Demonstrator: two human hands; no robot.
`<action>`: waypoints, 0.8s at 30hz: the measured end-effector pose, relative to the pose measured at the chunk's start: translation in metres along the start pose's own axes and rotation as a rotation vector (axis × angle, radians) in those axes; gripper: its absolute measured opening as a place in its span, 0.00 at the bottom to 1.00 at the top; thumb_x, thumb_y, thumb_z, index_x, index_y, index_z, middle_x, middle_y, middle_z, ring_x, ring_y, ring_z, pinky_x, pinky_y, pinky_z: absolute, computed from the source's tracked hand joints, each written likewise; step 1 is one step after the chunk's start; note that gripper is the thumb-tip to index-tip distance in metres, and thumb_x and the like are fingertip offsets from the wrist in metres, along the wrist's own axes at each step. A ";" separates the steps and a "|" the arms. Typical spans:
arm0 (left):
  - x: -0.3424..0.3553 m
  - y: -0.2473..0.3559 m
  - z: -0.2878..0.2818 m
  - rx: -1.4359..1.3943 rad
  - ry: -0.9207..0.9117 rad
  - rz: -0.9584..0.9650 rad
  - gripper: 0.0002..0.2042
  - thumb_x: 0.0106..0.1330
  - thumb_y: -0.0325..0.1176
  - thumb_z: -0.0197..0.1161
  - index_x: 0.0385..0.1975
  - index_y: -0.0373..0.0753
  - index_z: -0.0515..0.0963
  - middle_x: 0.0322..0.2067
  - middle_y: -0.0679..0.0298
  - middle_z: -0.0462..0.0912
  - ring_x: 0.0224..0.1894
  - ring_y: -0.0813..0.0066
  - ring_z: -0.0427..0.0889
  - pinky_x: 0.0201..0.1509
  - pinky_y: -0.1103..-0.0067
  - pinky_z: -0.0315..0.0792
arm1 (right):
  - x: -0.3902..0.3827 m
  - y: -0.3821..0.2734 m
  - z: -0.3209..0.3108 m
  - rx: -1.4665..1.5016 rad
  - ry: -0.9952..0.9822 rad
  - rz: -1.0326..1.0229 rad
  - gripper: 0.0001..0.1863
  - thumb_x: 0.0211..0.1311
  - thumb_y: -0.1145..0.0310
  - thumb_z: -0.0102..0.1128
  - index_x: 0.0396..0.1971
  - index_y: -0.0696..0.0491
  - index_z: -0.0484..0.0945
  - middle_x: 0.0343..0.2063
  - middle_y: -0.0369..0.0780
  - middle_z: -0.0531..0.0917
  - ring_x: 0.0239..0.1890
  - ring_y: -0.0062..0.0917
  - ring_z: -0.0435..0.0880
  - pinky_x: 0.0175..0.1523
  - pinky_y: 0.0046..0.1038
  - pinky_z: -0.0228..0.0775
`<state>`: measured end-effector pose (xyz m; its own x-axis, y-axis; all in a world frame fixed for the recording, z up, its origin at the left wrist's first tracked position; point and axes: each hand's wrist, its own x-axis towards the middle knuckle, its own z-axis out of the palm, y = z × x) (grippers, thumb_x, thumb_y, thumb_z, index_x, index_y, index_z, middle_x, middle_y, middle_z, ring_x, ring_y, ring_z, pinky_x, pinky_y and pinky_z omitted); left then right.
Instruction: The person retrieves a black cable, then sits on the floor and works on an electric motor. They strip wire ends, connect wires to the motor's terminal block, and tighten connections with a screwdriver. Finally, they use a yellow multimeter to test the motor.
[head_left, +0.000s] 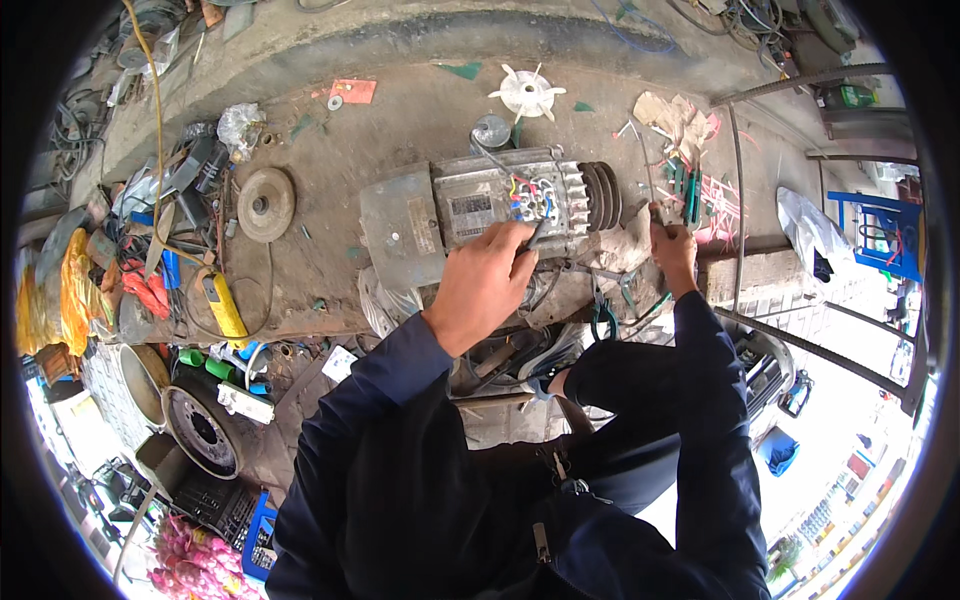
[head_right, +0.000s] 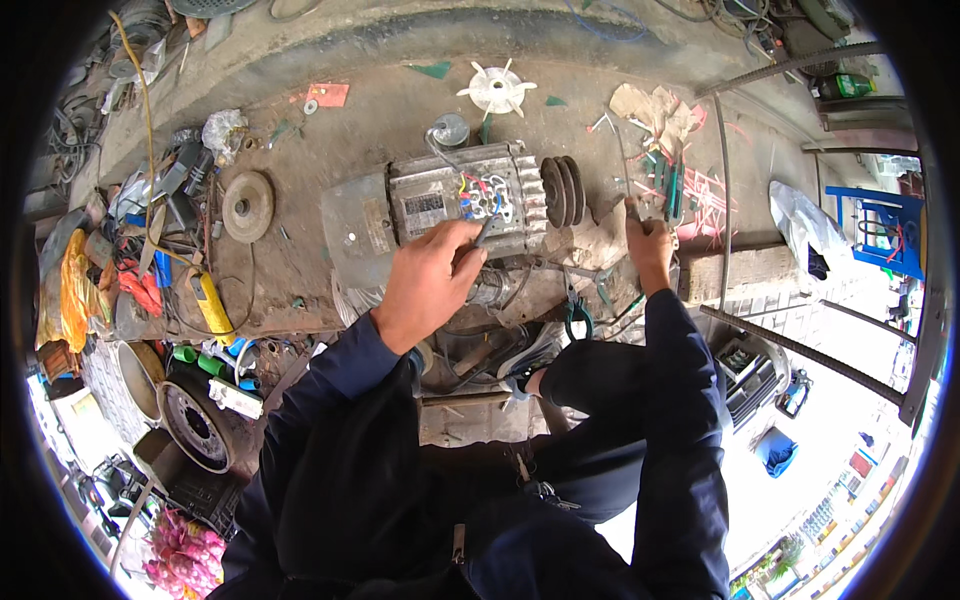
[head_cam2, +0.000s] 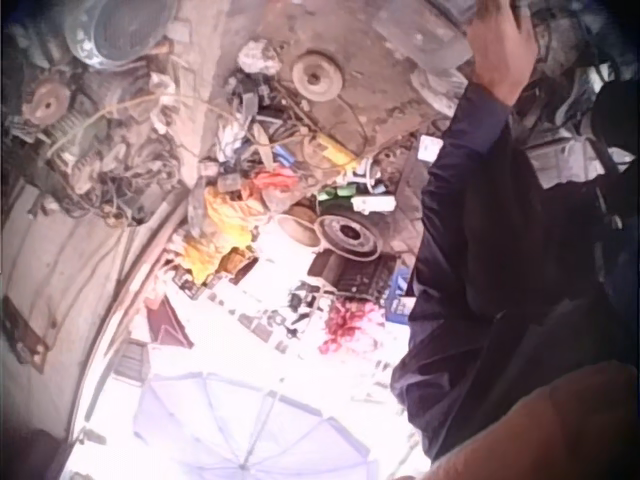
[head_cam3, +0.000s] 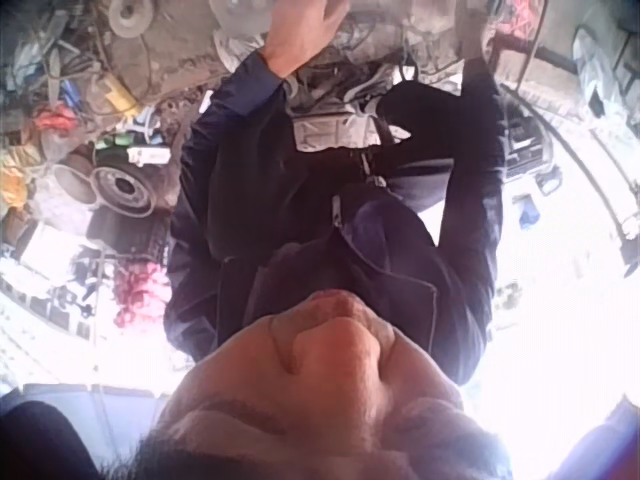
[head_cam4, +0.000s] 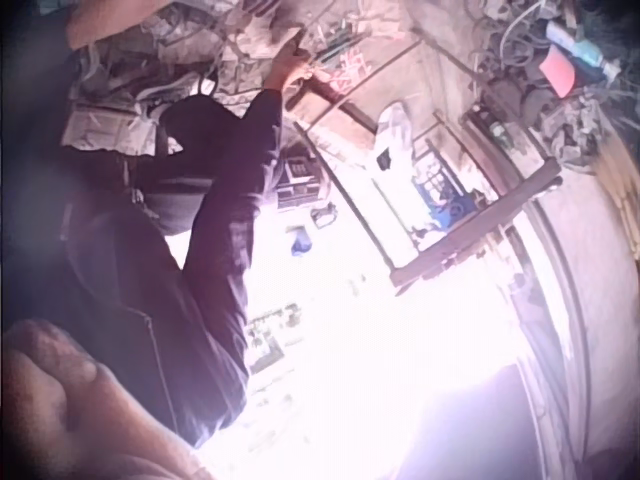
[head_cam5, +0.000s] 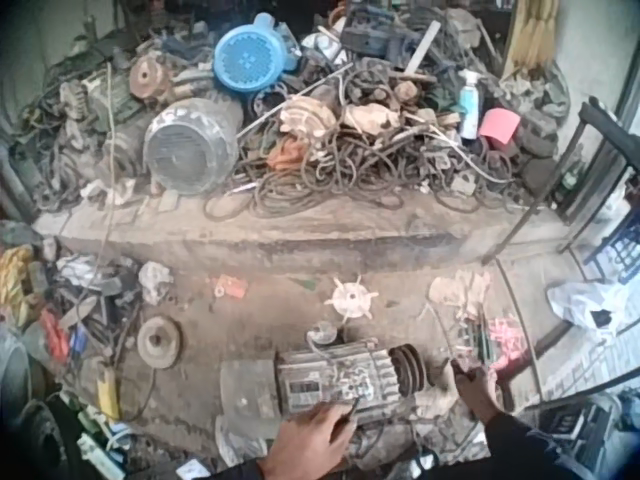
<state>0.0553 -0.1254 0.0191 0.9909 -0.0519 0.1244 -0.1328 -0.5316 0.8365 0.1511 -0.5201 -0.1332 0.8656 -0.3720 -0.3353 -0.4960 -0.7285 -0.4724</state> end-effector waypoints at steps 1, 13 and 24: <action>-0.002 0.000 -0.001 -0.009 -0.003 -0.011 0.10 0.65 0.26 0.69 0.44 0.35 0.78 0.35 0.53 0.85 0.32 0.56 0.87 0.35 0.69 0.79 | -0.004 0.002 0.005 -0.080 0.048 -0.130 0.21 0.62 0.54 0.68 0.37 0.59 0.82 0.27 0.46 0.86 0.30 0.35 0.87 0.39 0.38 0.78; -0.032 -0.015 -0.009 -0.091 -0.206 -0.087 0.08 0.65 0.30 0.69 0.35 0.35 0.77 0.28 0.54 0.84 0.27 0.54 0.85 0.31 0.66 0.76 | -0.111 -0.097 -0.027 0.317 -0.084 -0.311 0.12 0.66 0.66 0.62 0.43 0.56 0.85 0.32 0.44 0.89 0.33 0.28 0.88 0.41 0.31 0.79; -0.072 -0.029 -0.029 0.091 -0.436 -0.075 0.09 0.66 0.36 0.67 0.39 0.37 0.80 0.29 0.51 0.85 0.34 0.48 0.86 0.36 0.59 0.76 | -0.287 -0.063 0.085 0.163 -0.582 -0.339 0.17 0.65 0.65 0.63 0.48 0.59 0.80 0.39 0.52 0.86 0.40 0.46 0.87 0.45 0.40 0.78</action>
<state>-0.0130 -0.0816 0.0010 0.9173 -0.3513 -0.1873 -0.0773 -0.6187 0.7818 -0.0718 -0.3182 -0.0761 0.8198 0.2628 -0.5088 -0.2485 -0.6373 -0.7295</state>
